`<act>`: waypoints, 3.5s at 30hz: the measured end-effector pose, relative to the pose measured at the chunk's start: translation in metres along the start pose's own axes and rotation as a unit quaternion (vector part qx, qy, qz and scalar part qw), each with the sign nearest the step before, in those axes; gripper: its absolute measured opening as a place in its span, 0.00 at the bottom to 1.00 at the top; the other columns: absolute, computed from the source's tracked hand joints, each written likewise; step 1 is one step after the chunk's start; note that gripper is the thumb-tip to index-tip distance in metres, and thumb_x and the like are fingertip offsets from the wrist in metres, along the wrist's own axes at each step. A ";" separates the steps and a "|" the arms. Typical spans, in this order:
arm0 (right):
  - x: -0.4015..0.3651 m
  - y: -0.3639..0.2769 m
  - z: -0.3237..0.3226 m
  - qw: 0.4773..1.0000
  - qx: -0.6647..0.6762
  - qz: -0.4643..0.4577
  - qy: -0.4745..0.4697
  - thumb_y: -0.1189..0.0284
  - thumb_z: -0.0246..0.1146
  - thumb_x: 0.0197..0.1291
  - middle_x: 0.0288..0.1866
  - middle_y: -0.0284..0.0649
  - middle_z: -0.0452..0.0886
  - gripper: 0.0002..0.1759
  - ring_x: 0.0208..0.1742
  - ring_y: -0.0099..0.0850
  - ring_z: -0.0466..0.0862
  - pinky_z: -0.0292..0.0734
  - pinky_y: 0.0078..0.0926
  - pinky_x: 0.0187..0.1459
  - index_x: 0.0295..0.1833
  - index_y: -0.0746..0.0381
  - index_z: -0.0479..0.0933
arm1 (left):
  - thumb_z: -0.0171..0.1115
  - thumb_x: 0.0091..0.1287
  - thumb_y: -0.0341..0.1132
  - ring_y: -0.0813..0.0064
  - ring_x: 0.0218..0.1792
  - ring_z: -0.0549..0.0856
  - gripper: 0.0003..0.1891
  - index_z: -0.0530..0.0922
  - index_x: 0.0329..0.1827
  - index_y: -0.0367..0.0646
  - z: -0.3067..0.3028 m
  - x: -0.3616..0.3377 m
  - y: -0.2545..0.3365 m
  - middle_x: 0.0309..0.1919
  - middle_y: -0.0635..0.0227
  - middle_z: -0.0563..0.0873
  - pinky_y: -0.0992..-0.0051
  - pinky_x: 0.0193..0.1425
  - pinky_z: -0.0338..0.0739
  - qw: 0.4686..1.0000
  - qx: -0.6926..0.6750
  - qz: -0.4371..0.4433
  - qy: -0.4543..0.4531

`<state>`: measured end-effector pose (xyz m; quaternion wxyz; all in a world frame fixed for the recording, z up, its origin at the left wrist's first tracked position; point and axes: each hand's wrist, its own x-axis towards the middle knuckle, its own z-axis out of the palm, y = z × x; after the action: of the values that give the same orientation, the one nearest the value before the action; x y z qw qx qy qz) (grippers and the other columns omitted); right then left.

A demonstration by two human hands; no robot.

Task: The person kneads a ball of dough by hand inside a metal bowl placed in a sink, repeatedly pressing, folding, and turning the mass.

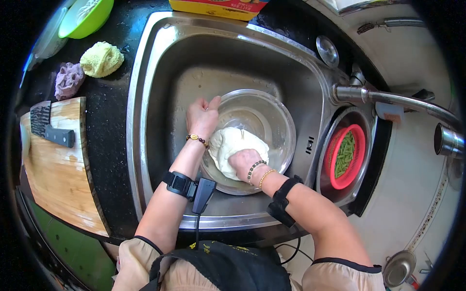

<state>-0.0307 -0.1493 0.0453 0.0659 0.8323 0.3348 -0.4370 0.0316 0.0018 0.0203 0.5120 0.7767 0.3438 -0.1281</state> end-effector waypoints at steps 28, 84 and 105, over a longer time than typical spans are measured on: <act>-0.046 -0.031 -0.032 0.957 0.038 -0.126 0.258 0.66 0.60 0.54 0.29 0.37 0.78 0.09 0.39 0.33 0.75 0.65 0.36 0.42 0.25 0.57 0.76 | 0.66 0.62 0.40 0.84 0.21 0.67 0.19 0.69 0.18 0.45 0.003 0.015 -0.015 0.17 0.76 0.72 0.75 0.24 0.65 0.972 -0.199 -0.039 -0.123; 0.075 0.027 -0.004 0.908 0.005 -0.008 0.418 0.60 0.62 0.45 0.29 0.38 0.75 0.11 0.38 0.36 0.76 0.66 0.35 0.44 0.28 0.56 0.75 | 0.63 0.59 0.50 0.46 0.37 0.82 0.19 0.74 0.28 0.40 -0.001 0.000 0.002 0.31 0.50 0.83 0.56 0.42 0.74 0.998 0.012 -0.023 -0.050; 0.105 0.005 -0.012 0.951 -0.171 -0.134 0.219 0.58 0.51 0.59 0.39 0.39 0.84 0.16 0.49 0.36 0.79 0.64 0.38 0.52 0.38 0.53 0.82 | 0.64 0.60 0.46 0.71 0.22 0.75 0.20 0.73 0.21 0.38 0.008 0.007 -0.011 0.17 0.59 0.78 0.66 0.30 0.72 0.998 -0.019 0.056 -0.006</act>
<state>0.0223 -0.0958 -0.0293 0.0735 0.8313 0.5188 -0.1853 0.0305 0.0005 0.0054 0.5353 0.7841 0.2986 -0.0973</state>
